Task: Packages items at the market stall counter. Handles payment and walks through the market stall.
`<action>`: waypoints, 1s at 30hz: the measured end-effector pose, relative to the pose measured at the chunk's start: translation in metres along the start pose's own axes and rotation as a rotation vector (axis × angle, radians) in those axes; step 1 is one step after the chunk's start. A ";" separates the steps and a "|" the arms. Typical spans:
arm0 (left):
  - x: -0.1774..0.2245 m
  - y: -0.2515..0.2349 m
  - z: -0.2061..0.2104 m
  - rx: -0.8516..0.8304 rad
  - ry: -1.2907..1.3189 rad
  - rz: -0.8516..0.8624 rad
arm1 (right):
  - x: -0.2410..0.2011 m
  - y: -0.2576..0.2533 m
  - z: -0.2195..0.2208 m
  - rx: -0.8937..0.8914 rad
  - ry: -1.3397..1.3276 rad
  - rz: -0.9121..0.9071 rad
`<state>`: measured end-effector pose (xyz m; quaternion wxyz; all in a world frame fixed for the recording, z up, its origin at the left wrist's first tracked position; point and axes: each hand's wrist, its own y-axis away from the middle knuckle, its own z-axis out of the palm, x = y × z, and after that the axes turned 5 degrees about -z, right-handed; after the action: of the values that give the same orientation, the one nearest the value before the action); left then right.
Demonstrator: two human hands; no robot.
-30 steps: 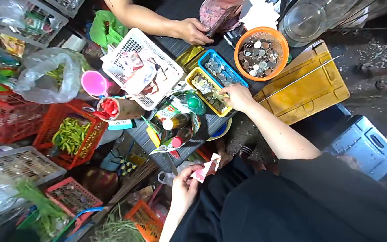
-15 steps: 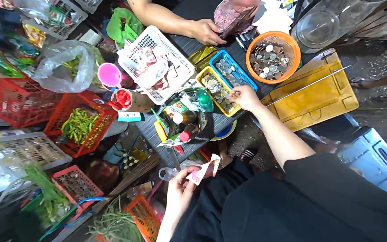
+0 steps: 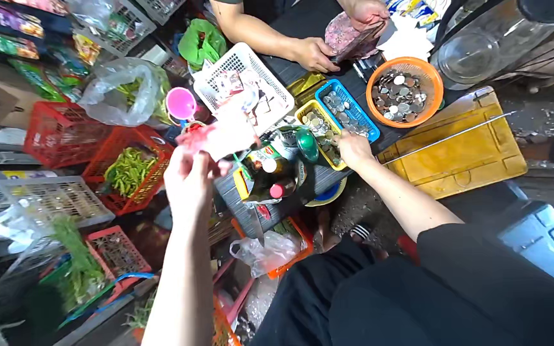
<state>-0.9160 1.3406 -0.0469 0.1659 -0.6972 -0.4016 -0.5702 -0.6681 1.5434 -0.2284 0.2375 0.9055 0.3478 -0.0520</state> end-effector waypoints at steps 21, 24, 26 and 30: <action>-0.037 0.069 -0.033 -0.140 0.080 -0.188 | 0.011 0.006 0.001 0.292 -0.639 0.196; -0.049 0.104 -0.052 -0.118 0.073 -0.188 | 0.027 -0.009 -0.003 0.313 -1.212 0.273; -0.058 0.121 -0.058 -0.084 0.085 -0.213 | 0.032 -0.025 -0.009 0.291 -1.368 0.304; -0.072 0.152 -0.061 -0.063 0.112 -0.280 | 0.032 -0.052 -0.017 0.350 -0.802 0.411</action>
<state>-0.8447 1.1775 -0.0613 0.0850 -0.6064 -0.4669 -0.6380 -0.6791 1.6042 -0.2427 0.2024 0.8905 0.0288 -0.4065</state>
